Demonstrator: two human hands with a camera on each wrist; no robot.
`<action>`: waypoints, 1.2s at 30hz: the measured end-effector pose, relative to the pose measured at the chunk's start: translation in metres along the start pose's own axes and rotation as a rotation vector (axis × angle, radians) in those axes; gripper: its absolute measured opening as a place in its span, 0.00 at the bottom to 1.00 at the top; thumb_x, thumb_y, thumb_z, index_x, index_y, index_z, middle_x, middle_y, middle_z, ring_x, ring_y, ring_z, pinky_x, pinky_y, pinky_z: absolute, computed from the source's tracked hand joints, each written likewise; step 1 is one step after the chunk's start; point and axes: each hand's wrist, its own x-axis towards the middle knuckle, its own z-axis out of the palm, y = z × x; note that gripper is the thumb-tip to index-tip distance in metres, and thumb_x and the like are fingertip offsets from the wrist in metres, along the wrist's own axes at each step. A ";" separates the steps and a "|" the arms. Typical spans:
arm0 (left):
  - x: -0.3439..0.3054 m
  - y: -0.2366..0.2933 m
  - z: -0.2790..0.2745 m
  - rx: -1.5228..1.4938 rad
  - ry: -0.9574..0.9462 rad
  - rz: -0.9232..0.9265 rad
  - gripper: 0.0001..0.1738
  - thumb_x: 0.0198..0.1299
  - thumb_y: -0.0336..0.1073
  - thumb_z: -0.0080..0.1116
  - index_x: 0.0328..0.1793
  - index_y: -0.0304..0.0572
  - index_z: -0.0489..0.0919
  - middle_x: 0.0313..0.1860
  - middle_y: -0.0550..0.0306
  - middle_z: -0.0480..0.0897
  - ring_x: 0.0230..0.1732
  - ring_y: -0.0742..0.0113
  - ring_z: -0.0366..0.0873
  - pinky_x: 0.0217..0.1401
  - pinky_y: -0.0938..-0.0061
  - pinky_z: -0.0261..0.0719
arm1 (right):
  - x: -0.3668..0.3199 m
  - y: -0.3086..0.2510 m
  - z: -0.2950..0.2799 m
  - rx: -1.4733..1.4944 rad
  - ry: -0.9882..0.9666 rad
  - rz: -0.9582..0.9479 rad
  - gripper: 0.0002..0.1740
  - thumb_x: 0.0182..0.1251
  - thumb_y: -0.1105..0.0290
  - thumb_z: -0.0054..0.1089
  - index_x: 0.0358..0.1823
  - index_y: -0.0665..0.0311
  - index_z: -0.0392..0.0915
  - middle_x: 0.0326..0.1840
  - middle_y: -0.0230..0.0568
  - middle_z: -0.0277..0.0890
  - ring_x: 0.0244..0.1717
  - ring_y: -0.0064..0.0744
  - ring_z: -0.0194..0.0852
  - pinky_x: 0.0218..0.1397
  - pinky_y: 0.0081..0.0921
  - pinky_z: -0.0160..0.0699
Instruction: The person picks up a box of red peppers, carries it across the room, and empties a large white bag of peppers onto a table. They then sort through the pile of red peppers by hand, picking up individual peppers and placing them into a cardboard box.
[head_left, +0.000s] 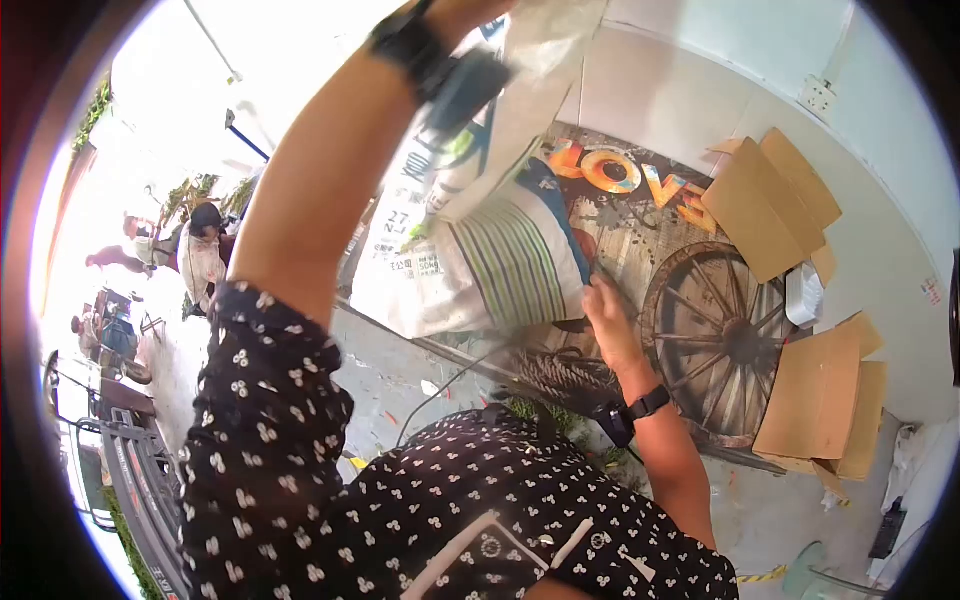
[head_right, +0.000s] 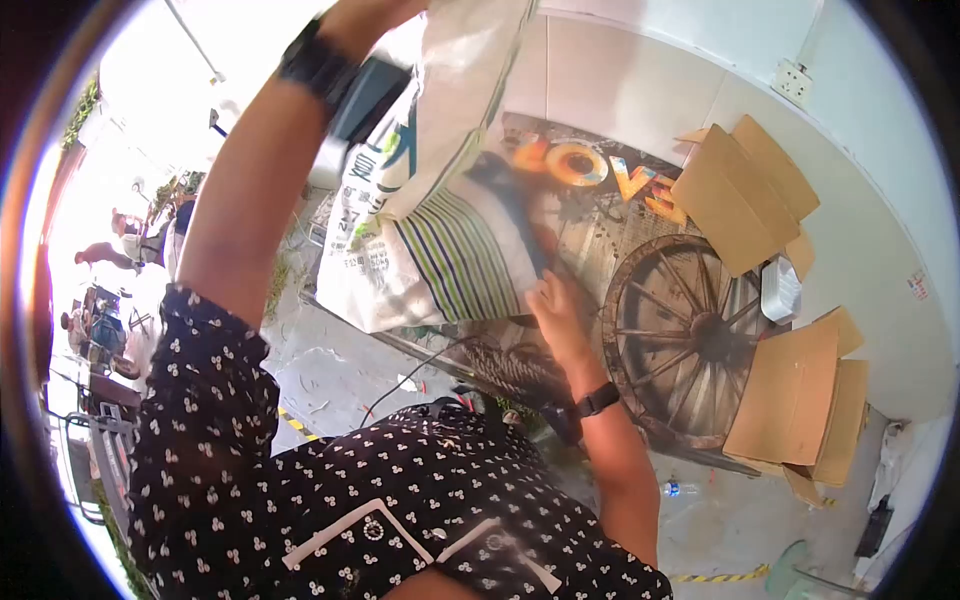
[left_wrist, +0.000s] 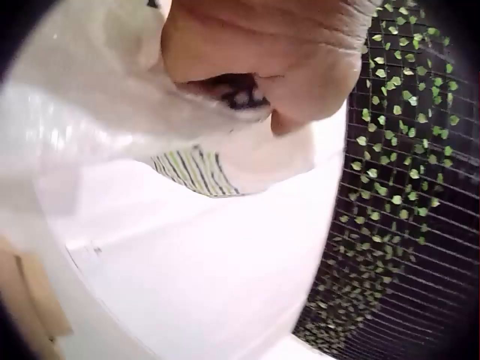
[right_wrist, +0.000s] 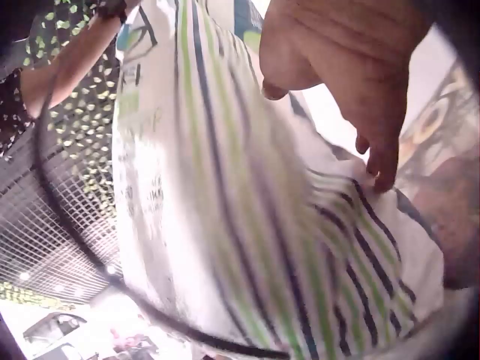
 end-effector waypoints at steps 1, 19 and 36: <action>-0.031 -0.010 -0.006 0.027 0.075 -0.017 0.32 0.58 0.45 0.57 0.60 0.25 0.67 0.58 0.42 0.72 0.58 0.59 0.68 0.64 0.67 0.62 | 0.002 0.011 0.001 -0.165 -0.003 -0.100 0.44 0.59 0.51 0.60 0.70 0.65 0.51 0.70 0.52 0.51 0.69 0.48 0.50 0.68 0.42 0.53; -0.475 -0.236 0.003 -0.920 0.948 -1.229 0.29 0.60 0.31 0.55 0.64 0.39 0.57 0.55 0.47 0.71 0.54 0.55 0.72 0.51 0.56 0.77 | 0.033 0.028 0.014 -0.684 0.246 -0.132 0.33 0.51 0.55 0.68 0.53 0.67 0.67 0.47 0.47 0.71 0.44 0.36 0.73 0.40 0.29 0.77; -0.173 -0.038 -0.001 -1.152 0.339 -0.563 0.15 0.59 0.24 0.50 0.52 0.35 0.67 0.44 0.49 0.77 0.42 0.62 0.79 0.44 0.70 0.81 | -0.016 0.056 0.015 -0.679 0.405 -0.381 0.46 0.40 0.61 0.76 0.61 0.69 0.61 0.58 0.49 0.68 0.54 0.39 0.72 0.54 0.32 0.72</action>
